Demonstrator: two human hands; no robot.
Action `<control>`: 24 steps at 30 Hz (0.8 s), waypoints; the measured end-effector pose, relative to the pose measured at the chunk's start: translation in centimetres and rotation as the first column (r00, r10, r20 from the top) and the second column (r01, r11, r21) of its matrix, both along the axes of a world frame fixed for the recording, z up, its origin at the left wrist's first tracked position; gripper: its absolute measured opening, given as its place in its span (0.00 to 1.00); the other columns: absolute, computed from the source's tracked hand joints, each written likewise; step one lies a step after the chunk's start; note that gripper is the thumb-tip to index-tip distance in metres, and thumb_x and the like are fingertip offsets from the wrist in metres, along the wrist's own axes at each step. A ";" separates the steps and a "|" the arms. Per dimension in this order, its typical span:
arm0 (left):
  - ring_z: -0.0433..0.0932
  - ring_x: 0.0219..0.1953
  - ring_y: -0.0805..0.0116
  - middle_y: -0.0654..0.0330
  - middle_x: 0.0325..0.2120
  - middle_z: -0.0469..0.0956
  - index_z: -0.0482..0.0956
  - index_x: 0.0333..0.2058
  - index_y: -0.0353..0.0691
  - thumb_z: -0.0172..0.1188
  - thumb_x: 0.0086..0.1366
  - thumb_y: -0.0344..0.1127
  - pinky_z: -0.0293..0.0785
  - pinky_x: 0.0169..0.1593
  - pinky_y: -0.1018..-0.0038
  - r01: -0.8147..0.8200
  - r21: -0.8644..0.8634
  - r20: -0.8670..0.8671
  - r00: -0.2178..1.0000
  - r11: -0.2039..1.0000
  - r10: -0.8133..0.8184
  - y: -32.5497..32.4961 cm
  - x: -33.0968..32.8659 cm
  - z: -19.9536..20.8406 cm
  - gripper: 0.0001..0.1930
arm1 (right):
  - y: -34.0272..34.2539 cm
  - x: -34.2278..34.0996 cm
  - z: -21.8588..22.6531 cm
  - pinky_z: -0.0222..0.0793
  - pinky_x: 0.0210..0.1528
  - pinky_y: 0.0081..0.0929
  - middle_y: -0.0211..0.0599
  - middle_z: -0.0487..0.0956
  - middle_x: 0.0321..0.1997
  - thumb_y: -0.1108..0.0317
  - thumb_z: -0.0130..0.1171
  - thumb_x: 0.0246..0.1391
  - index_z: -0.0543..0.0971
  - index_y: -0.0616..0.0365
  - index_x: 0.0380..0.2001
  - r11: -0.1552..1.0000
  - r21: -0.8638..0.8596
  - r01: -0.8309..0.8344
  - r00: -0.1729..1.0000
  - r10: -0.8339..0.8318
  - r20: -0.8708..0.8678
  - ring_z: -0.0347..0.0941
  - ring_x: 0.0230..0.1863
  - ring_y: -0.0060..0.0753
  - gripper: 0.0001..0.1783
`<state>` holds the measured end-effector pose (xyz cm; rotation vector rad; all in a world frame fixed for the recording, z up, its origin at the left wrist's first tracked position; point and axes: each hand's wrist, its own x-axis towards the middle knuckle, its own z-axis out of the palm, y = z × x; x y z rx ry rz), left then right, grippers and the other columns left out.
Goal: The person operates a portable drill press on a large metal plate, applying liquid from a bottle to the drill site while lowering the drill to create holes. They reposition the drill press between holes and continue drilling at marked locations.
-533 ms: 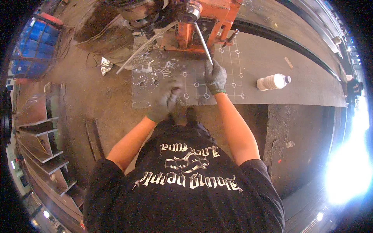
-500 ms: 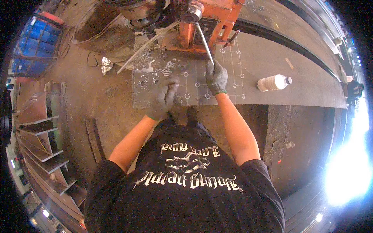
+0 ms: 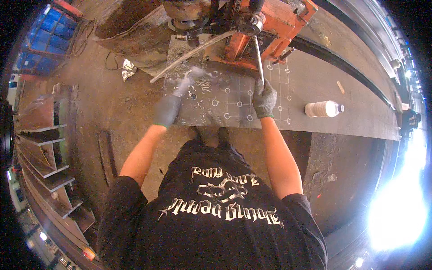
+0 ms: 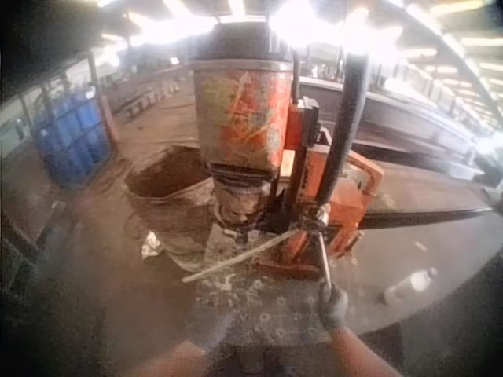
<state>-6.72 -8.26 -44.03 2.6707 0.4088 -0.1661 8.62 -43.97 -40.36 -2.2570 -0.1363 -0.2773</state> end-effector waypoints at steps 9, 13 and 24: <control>0.85 0.42 0.36 0.42 0.41 0.85 0.81 0.44 0.42 0.47 0.79 0.55 0.79 0.45 0.42 -0.096 0.122 -0.027 0.995 0.988 0.100 10.2 -1.7 3.7 0.23 | 0.6 -0.6 -0.1 0.63 0.28 0.42 0.44 0.69 0.19 0.45 0.48 0.75 0.78 0.62 0.31 0.997 -0.036 0.067 0.997 -0.065 0.049 0.64 0.21 0.37 0.30; 0.85 0.42 0.38 0.45 0.41 0.86 0.81 0.45 0.43 0.50 0.78 0.54 0.81 0.44 0.44 0.131 0.069 0.052 0.990 0.989 -0.134 3.1 2.1 0.5 0.20 | 0.8 -0.5 -0.1 0.62 0.28 0.41 0.37 0.68 0.19 0.46 0.48 0.76 0.75 0.62 0.29 0.996 -0.029 0.081 0.996 -0.080 0.033 0.63 0.23 0.31 0.29; 0.87 0.49 0.41 0.44 0.48 0.87 0.87 0.49 0.38 0.53 0.75 0.55 0.82 0.51 0.50 -0.300 0.296 -0.176 0.916 0.907 0.360 26.3 9.1 -2.9 0.26 | 1.4 -0.4 -0.2 0.64 0.27 0.46 0.47 0.73 0.19 0.47 0.51 0.74 0.80 0.63 0.32 0.996 -0.001 0.092 0.993 -0.092 0.080 0.73 0.20 0.48 0.28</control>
